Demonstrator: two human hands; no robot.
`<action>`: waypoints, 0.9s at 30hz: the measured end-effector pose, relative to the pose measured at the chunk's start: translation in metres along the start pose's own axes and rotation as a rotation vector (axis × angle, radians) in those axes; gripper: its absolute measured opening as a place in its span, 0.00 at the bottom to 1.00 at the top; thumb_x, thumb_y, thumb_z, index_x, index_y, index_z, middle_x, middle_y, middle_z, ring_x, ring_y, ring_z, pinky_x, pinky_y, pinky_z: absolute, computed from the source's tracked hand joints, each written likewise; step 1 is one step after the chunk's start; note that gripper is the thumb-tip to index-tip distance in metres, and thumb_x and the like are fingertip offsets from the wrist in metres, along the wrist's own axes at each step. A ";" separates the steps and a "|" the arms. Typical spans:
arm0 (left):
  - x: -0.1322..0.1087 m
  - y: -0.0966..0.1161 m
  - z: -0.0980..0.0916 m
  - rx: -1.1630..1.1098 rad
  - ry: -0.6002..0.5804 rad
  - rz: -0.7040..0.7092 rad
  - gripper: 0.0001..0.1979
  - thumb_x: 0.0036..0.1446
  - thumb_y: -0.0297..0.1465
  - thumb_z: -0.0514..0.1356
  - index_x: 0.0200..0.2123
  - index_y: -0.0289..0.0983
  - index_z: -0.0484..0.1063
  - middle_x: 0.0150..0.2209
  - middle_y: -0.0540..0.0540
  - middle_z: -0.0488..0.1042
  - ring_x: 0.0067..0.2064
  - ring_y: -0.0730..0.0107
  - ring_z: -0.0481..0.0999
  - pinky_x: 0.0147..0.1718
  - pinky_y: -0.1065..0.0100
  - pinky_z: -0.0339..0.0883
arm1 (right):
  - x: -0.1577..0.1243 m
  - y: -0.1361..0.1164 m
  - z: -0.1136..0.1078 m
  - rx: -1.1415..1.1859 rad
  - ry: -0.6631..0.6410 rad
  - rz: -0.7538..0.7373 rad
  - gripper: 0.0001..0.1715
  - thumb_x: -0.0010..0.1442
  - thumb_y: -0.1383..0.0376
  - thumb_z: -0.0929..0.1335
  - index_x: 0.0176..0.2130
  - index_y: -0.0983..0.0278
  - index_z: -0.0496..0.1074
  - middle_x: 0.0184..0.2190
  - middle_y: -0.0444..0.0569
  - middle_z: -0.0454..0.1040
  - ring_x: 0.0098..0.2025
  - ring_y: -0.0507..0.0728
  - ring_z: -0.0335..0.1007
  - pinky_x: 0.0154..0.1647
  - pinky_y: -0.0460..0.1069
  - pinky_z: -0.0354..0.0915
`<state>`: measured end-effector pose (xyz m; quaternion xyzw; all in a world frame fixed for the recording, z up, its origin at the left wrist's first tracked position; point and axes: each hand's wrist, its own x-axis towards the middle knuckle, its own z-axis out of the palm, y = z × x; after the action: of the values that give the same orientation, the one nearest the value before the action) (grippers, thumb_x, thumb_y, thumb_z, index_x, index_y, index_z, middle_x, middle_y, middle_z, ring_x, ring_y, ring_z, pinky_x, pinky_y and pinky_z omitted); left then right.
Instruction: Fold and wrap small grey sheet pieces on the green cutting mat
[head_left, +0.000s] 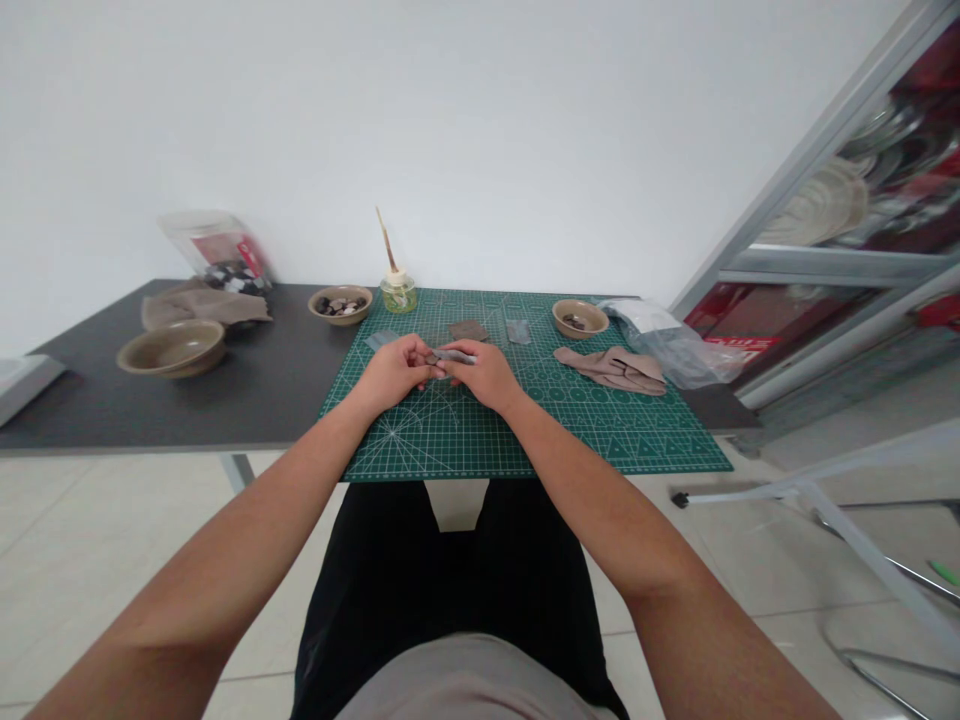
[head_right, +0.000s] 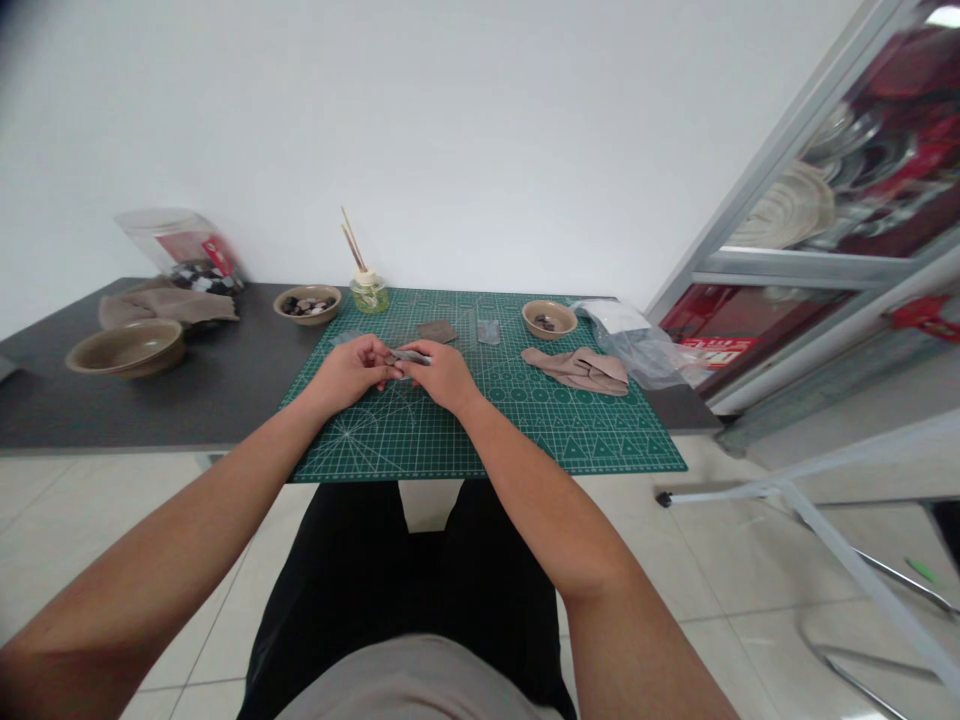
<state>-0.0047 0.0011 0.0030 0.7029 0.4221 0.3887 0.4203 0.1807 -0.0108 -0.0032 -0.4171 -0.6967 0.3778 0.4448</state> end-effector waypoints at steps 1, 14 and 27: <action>0.000 0.000 0.000 0.001 -0.004 -0.004 0.16 0.44 0.35 0.70 0.29 0.38 0.65 0.17 0.56 0.68 0.19 0.75 0.67 0.19 0.72 0.58 | 0.000 0.000 -0.001 -0.030 0.009 -0.012 0.14 0.56 0.59 0.72 0.42 0.63 0.78 0.35 0.46 0.79 0.33 0.52 0.74 0.33 0.46 0.70; -0.001 0.004 0.001 -0.052 -0.013 -0.019 0.17 0.42 0.35 0.71 0.29 0.38 0.66 0.18 0.55 0.70 0.19 0.75 0.67 0.19 0.72 0.61 | -0.002 -0.007 -0.003 -0.145 0.040 -0.087 0.12 0.56 0.59 0.71 0.38 0.63 0.78 0.32 0.44 0.79 0.34 0.52 0.72 0.38 0.46 0.62; -0.001 0.000 0.000 -0.025 -0.018 -0.008 0.16 0.44 0.35 0.70 0.29 0.38 0.66 0.19 0.54 0.70 0.19 0.75 0.69 0.19 0.73 0.62 | -0.003 -0.006 -0.003 -0.194 0.059 -0.088 0.12 0.57 0.57 0.71 0.36 0.62 0.78 0.30 0.43 0.77 0.32 0.51 0.70 0.35 0.45 0.60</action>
<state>-0.0054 0.0003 0.0032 0.6992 0.4164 0.3860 0.4345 0.1827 -0.0159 0.0025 -0.4381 -0.7343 0.2762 0.4389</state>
